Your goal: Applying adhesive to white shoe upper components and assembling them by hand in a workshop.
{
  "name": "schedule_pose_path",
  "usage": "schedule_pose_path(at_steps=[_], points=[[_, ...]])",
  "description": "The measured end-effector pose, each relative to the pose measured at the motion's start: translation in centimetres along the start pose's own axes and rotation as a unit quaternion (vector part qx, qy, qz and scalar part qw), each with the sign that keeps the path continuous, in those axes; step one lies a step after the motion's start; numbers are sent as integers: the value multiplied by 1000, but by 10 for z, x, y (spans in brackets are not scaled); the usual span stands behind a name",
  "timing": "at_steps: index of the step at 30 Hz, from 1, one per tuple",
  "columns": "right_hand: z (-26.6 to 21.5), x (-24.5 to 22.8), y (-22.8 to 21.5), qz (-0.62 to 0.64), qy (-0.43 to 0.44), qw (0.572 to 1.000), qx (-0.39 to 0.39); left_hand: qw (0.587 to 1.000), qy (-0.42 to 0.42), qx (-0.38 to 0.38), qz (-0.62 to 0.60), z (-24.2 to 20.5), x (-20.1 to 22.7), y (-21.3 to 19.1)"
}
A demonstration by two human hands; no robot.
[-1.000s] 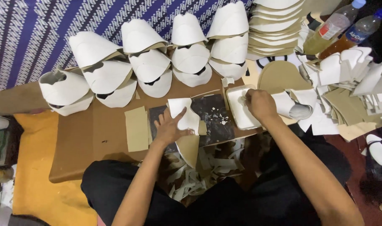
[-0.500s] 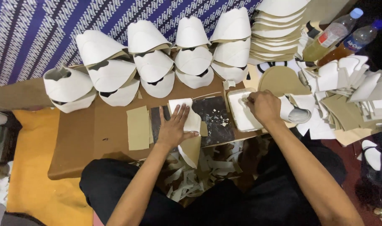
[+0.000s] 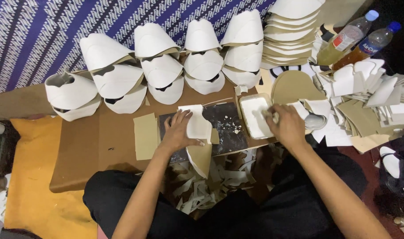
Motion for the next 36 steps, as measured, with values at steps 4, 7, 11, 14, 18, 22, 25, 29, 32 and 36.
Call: schedule_pose_path(at_steps=[4,7,11,14,18,22,25,29,32,36], points=[[-29,9,28,-46,-6,995,-92,1000,-18,6,15,-6,5,6],[-33,5,26,17,29,998,-55,999,-23,28,3,-13,3,9],[-21,-9,34,-5,13,998,-62,996,-22,67,-51,-21,2,10],[-11,-72,13,73,-14,997,-7,994,-26,80,-74,-24,5,12],[11,-168,36,213,-79,973,-50,993,-52,101,-44,-18,-3,19],[34,-200,78,194,-133,969,-79,989,-37,141,-28,-23,-15,31],[54,-195,90,140,-150,978,-29,987,-58,121,-86,-27,-6,32],[59,-207,90,143,-124,982,-6,985,-49,145,-84,-31,-1,25],[41,-219,86,181,-163,964,-104,983,-40,165,-76,-25,-10,35],[52,-216,73,180,-284,920,-203,984,-44,144,-96,-34,2,21]])
Point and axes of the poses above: each hand's wrist, its own z-axis towards the middle knuckle, its own y-axis out of the palm, x = y × z, the point moved 1 cm from there along z, towards the middle knuckle, and after that the axes turned 13 degrees about -z, right-handed, at the moved point
